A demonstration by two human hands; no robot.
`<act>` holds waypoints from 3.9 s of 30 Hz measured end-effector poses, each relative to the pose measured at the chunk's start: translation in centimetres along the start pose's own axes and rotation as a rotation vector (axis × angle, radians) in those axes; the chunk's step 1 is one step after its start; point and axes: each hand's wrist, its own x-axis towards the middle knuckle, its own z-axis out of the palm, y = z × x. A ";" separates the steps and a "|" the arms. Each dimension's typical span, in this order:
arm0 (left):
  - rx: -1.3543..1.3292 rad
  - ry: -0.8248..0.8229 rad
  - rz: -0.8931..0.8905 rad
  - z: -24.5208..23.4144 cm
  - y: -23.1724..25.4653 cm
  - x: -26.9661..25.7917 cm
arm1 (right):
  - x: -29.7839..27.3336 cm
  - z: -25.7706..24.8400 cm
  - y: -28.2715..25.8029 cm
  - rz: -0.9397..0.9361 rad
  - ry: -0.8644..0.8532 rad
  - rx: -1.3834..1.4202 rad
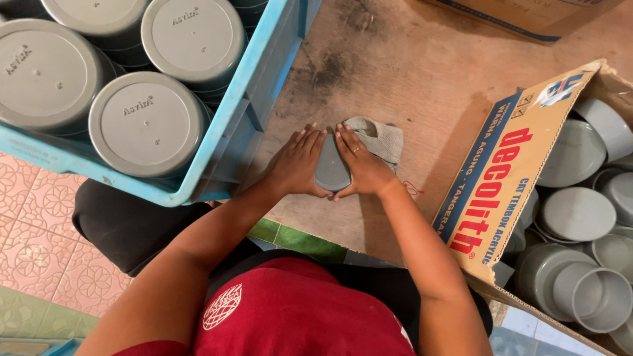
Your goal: The person cleans grey PVC pipe caps using a cloth and then organizes them into a blue plastic crate and cardboard boxes.
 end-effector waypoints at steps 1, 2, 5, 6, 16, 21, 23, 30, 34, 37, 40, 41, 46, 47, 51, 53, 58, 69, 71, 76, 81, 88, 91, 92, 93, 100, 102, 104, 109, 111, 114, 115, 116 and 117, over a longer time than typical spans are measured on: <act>0.000 0.001 0.001 -0.1 0.0 0.0 | 0.0 0.0 0.0 0.000 0.001 -0.001; 0.007 0.007 0.009 -0.1 -0.1 0.0 | 0.0 -0.1 0.0 -0.004 0.005 -0.016; 0.015 0.013 0.017 0.2 -0.2 0.0 | -0.1 0.3 0.2 -0.015 0.010 -0.032; 0.017 0.016 0.019 0.3 -0.2 0.0 | -0.1 0.4 0.3 -0.023 0.012 -0.037; -0.015 -0.014 0.076 -3.3 1.4 0.7 | -1.0 -2.5 -2.1 0.090 -0.005 -0.045; 0.102 0.015 0.081 -7.3 3.7 0.6 | -1.8 -6.6 -4.3 -0.043 0.118 -0.136; 0.127 0.024 0.077 -8.8 4.4 0.4 | -2.1 -8.0 -5.2 -0.046 0.120 -0.136; 0.207 0.028 0.052 -14.9 6.7 -0.5 | -2.2 -13.4 -8.9 -0.078 0.153 -0.205; 0.223 0.103 0.057 -17.0 6.6 -1.3 | -1.6 -16.4 -11.5 -0.116 0.173 -0.214; 0.274 0.298 0.157 -18.4 5.7 -2.0 | -0.7 -18.2 -13.3 -0.192 0.187 -0.281; 0.258 0.306 0.157 -20.7 5.1 -2.8 | 0.7 -19.0 -14.7 -0.235 0.209 -0.278; 0.261 0.301 0.153 -21.3 4.7 -3.1 | 1.1 -19.2 -15.2 -0.262 0.211 -0.284; 0.256 0.272 0.103 -23.7 2.9 -4.5 | 4.0 -19.7 -17.1 -0.301 0.214 -0.295; 0.269 0.266 0.090 -24.0 2.4 -4.7 | 4.6 -19.7 -17.4 -0.312 0.201 -0.285; 0.283 0.307 0.098 -25.3 0.6 -5.7 | 6.9 -19.8 -18.4 -0.345 0.192 -0.289; 0.282 0.301 0.077 -25.8 -0.2 -6.1 | 7.9 -19.9 -18.9 -0.351 0.183 -0.288; 0.278 0.202 -0.016 -27.2 -2.5 -6.7 | 11.0 -20.0 -20.1 -0.365 0.155 -0.277; 0.306 0.254 -0.075 -30.8 -8.1 -7.7 | 18.2 -20.6 -22.1 -0.405 0.139 -0.335; 0.299 0.262 -0.094 -31.5 -9.2 -8.1 | 19.7 -20.7 -22.9 -0.376 0.105 -0.314; 0.308 0.284 -0.139 -32.8 -12.5 -9.2 | 23.9 -20.3 -23.7 -0.474 0.095 -0.317; 0.320 0.335 -0.172 -34.3 -16.2 -10.9 | 28.8 -19.6 -25.3 -0.516 0.051 -0.312; 0.338 0.392 -0.299 -36.9 -20.4 -13.7 | 36.0 -18.9 -28.0 -0.644 0.035 -0.292; 0.326 0.413 -0.353 -36.7 -21.9 -14.9 | 38.0 -18.0 -29.1 -0.670 -0.014 -0.275; 0.334 0.398 -0.374 -36.5 -22.3 -15.3 | 38.4 -17.7 -29.4 -0.649 -0.051 -0.262; 0.342 0.385 -0.396 -36.3 -22.7 -15.7 | 38.9 -17.4 -29.8 -0.630 -0.086 -0.250; 0.345 0.350 -0.485 -33.9 -24.6 -18.0 | 41.2 -14.1 -30.7 -0.723 -0.169 -0.239; 0.498 0.364 -0.514 -32.8 -25.4 -18.7 | 41.4 -13.6 -31.1 -0.687 -0.219 -0.234; 0.499 0.363 -0.530 -32.4 -25.7 -19.1 | 41.5 -13.3 -31.4 -0.663 -0.259 -0.217; 0.491 0.347 -0.569 -31.2 -26.0 -19.7 | 41.4 -12.8 -32.1 -0.621 -0.370 -0.186; 0.505 0.394 -0.565 -30.7 -26.2 -20.0 | 41.4 -12.8 -32.3 -0.599 -0.407 -0.168; 0.552 0.374 -0.563 -30.4 -26.4 -20.2 | 41.1 -12.8 -33.1 -0.494 -0.487 -0.189; 0.548 0.373 -0.564 -30.2 -26.4 -20.3 | 41.1 -12.6 -33.2 -0.492 -0.490 -0.189; 0.521 0.373 -0.561 -30.1 -26.5 -20.4 | 41.1 -12.5 -33.2 -0.497 -0.488 -0.204; 0.496 0.374 -0.560 -30.0 -26.6 -20.5 | 41.1 -12.5 -33.3 -0.503 -0.485 -0.219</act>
